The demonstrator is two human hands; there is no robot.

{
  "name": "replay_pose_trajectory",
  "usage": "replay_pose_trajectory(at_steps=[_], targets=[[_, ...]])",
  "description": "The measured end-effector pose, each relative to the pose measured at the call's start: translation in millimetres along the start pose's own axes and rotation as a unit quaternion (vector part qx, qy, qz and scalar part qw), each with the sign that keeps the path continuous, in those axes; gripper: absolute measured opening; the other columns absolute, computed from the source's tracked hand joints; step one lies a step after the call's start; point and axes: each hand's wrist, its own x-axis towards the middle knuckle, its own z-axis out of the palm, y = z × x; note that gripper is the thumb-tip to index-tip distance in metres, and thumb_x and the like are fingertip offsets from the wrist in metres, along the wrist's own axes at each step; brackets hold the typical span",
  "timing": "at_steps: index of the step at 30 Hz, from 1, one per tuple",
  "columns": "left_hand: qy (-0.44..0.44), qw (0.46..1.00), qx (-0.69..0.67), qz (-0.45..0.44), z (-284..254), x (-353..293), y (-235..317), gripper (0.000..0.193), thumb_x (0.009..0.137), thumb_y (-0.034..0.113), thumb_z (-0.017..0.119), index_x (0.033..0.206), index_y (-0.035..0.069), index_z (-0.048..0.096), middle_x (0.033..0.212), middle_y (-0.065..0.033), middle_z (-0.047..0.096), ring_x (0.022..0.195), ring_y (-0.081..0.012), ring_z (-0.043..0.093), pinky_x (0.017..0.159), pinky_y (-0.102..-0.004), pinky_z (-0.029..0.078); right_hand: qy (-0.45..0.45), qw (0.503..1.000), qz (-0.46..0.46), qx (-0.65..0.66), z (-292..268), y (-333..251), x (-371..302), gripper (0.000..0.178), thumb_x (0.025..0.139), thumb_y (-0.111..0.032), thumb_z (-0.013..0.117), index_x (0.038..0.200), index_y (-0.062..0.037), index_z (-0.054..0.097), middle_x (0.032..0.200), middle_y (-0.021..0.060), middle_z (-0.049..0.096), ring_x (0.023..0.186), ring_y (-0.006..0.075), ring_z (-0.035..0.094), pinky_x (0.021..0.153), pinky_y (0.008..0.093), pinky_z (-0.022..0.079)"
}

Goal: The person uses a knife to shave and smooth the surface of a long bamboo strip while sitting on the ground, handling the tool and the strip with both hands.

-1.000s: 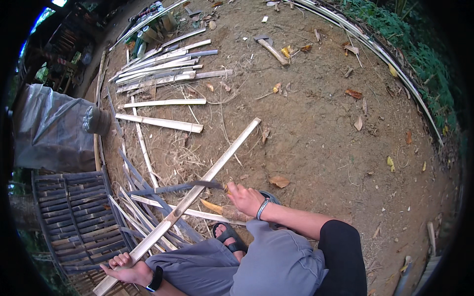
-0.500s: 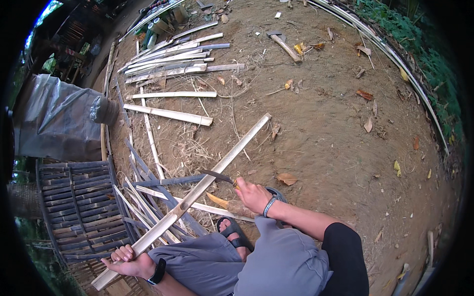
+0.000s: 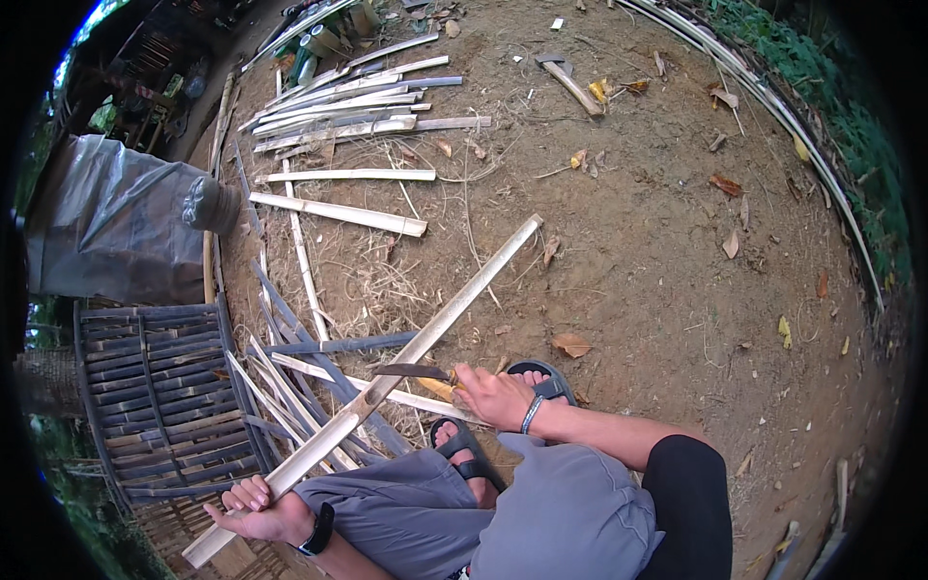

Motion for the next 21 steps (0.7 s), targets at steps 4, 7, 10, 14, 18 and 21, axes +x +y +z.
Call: replay_pose_trajectory(at_steps=[4, 7, 10, 14, 18, 21], targets=[[0.028, 1.000, 0.000, -0.011, 3.6, -0.5, -1.1, 0.050, 0.095, 0.042, 0.043, 0.053, 0.015, 0.032, 0.041, 0.0023, 0.028, 0.033, -0.0081, 0.025, 0.034, -0.0197, 0.023, -0.009, 1.000, 0.021, -0.006, 1.5, -0.8, -1.6, 0.030, 0.090, -0.024, 0.051, 0.108, -0.0041, 0.038, 0.077, 0.0222, 0.060, 0.061, 0.0426, 0.060, 0.050, 0.0485, 0.049], [0.029, 1.000, -0.003, -0.010, 6.5, -2.0, -0.2, 0.051, 0.096, 0.042, 0.040, 0.053, 0.016, 0.031, 0.040, 0.0022, 0.027, 0.032, -0.0083, 0.025, 0.034, -0.0195, 0.023, -0.035, 0.999, -0.023, -0.033, -0.4, -6.7, -4.6, 0.030, 0.091, -0.024, 0.050, 0.109, -0.0042, 0.037, 0.078, 0.0216, 0.060, 0.062, 0.0430, 0.060, 0.050, 0.0485, 0.049], [0.003, 1.000, -0.013, -0.013, 1.6, 2.3, 0.1, 0.048, 0.094, 0.039, 0.045, 0.054, 0.015, 0.033, 0.041, 0.0024, 0.028, 0.034, -0.0082, 0.026, 0.035, -0.0201, 0.023, 0.011, 1.000, 0.012, -0.014, 3.9, 0.3, 0.3, 0.031, 0.091, -0.024, 0.049, 0.111, -0.0041, 0.037, 0.078, 0.0222, 0.060, 0.063, 0.0419, 0.061, 0.049, 0.0485, 0.049], [-0.011, 1.000, -0.013, -0.008, 3.9, -1.4, -0.3, 0.047, 0.094, 0.038, 0.047, 0.055, 0.014, 0.034, 0.042, 0.0024, 0.029, 0.034, -0.0081, 0.026, 0.035, -0.0205, 0.023, -0.011, 1.000, 0.016, 0.001, 10.5, -3.0, -7.0, 0.030, 0.088, -0.023, 0.054, 0.108, -0.0023, 0.042, 0.080, 0.0215, 0.060, 0.061, 0.0403, 0.060, 0.051, 0.0480, 0.047], [-0.001, 1.000, -0.002, -0.003, 9.0, -3.0, 1.6, 0.049, 0.096, 0.041, 0.040, 0.055, 0.015, 0.033, 0.041, 0.0020, 0.028, 0.033, -0.0084, 0.026, 0.034, -0.0197, 0.025, -0.016, 0.995, -0.069, -0.063, 9.6, -2.3, -5.3, 0.032, 0.089, -0.029, 0.053, 0.109, -0.0048, 0.044, 0.076, 0.0188, 0.059, 0.057, 0.0387, 0.061, 0.046, 0.0468, 0.048], [-0.037, 0.999, -0.001, 0.005, 6.1, -2.1, 2.5, 0.047, 0.095, 0.039, 0.043, 0.056, 0.014, 0.034, 0.042, 0.0023, 0.029, 0.034, -0.0079, 0.027, 0.035, -0.0199, 0.025, 0.017, 0.998, -0.014, -0.064, 19.8, 16.0, -9.0, 0.035, 0.088, -0.030, 0.055, 0.111, -0.0061, 0.046, 0.077, 0.0151, 0.058, 0.055, 0.0362, 0.060, 0.046, 0.0450, 0.048]])
